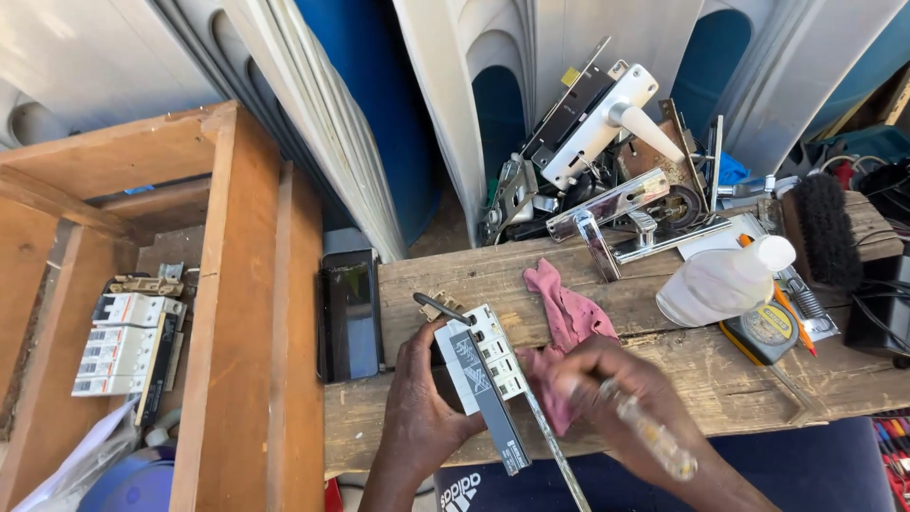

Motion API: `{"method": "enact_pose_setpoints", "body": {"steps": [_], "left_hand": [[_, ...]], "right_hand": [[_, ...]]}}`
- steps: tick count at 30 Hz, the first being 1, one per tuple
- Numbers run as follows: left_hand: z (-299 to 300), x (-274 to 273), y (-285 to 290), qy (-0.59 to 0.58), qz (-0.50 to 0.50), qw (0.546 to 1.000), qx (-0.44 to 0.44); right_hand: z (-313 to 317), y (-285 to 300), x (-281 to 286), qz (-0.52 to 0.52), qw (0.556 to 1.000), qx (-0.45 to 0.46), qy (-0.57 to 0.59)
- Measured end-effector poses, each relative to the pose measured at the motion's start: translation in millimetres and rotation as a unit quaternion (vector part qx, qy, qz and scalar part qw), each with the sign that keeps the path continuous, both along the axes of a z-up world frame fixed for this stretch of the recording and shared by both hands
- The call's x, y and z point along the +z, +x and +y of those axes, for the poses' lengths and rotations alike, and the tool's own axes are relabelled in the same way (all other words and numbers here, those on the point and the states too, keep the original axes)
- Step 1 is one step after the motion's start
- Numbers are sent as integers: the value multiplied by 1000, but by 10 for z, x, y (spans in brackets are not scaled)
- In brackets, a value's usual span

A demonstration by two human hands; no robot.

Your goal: Disassembling a lock mechanism and electrical circuit breakers using a screwdriver and cloth.

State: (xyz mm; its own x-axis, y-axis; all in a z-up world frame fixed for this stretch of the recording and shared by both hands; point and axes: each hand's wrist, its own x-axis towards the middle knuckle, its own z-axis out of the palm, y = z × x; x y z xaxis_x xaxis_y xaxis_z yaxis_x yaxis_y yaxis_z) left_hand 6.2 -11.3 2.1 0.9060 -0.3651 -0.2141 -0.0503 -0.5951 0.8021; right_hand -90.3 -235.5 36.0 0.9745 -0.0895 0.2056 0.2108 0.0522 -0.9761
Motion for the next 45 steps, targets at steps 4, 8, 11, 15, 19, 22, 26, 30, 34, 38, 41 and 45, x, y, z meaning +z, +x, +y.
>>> {"method": "enact_pose_setpoints", "body": {"steps": [4,8,11,15,19,22,26,30,34,38,41,45], "left_hand": [[15,-94,-7,-31,-64,997,15],[55,-30,-65,-120,-134,984,-2],[142,107,-89,-141,-104,984,26],[103,349,-167,-160,-10,981,106],[25,131,-176,-356,89,924,110],[-19,-185,-136,-452,131,878,89],[36,-2005,82,-625,191,754,-57],[-57,-674,-335,-663,282,694,3],[-38,-946,-156,-639,265,720,55],[76,-1198,-285,-435,225,836,248],[230,-1899,-248,-357,204,856,313],[318,-3004,53,-432,210,816,321]], "right_hand": [[-256,114,-370,199,910,-238,-274],[-261,210,-589,68,916,-172,-356],[-198,238,-606,98,899,-151,-400],[-175,228,-413,111,925,-152,-330],[-232,186,-442,83,926,-180,-322],[-165,173,-334,52,919,-216,-325],[-386,130,-590,76,876,-154,-450],[-484,96,-790,105,842,-74,-524],[-294,147,-269,156,910,-90,-374],[57,153,-43,148,973,-132,117],[294,115,72,-79,993,-85,35],[168,87,-56,-121,976,-16,-183]]}}
